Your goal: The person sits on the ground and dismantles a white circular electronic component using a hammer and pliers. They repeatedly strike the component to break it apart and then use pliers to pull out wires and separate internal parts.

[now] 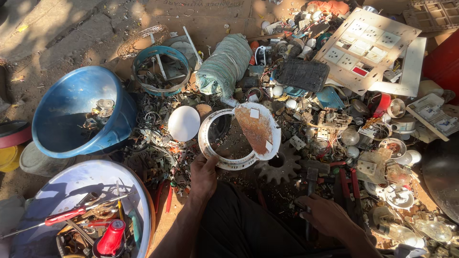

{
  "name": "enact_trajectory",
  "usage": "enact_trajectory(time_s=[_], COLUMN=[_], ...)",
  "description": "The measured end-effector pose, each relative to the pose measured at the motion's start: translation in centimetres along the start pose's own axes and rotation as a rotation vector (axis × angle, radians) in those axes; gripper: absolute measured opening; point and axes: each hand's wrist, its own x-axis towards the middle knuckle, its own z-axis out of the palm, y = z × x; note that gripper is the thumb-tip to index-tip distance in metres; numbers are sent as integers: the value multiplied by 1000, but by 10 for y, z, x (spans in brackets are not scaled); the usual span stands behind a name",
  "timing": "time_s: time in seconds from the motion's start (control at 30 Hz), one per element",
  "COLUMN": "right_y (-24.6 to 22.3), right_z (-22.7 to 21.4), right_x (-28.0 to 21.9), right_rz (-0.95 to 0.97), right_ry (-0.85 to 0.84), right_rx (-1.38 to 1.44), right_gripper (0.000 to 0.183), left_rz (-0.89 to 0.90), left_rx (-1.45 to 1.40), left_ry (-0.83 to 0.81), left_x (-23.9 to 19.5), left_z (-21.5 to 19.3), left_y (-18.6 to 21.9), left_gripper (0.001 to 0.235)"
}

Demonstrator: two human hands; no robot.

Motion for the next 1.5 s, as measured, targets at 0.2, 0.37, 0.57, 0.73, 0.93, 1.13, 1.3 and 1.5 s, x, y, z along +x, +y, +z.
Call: enact_trajectory(time_s=[0.2,0.37,0.57,0.73,0.93,1.13,1.3,1.5], right_y=[1,3,2,2,3,1,1,5], right_z=[1,4,5,4,5,3,2,5], right_x=[0,0,0,-1,-1,-2,-2,-1], right_rz=[-47,-50,-60,-43,-55,-28,-40,-68], right_ry=[33,46,67,54,58,27,47,64], right_rx=[-12,23,27,6,30,16,-14,15], right_gripper=[49,46,46,46,47,50,49,49], left_rz=[19,73,45,63,134,371,525,1047], left_rx=[137,81,3,41,160,420,572,1127], left_ry=[85,117,165,166,137,133,180,211], left_x=[4,6,11,8,-2,-11,-16,-10], left_z=[-8,-10,-11,-8,0,3,6,-4], left_y=[-10,-12,-3,0,3,3,-5,7], left_gripper=[17,16,15,16,17,17,20,31])
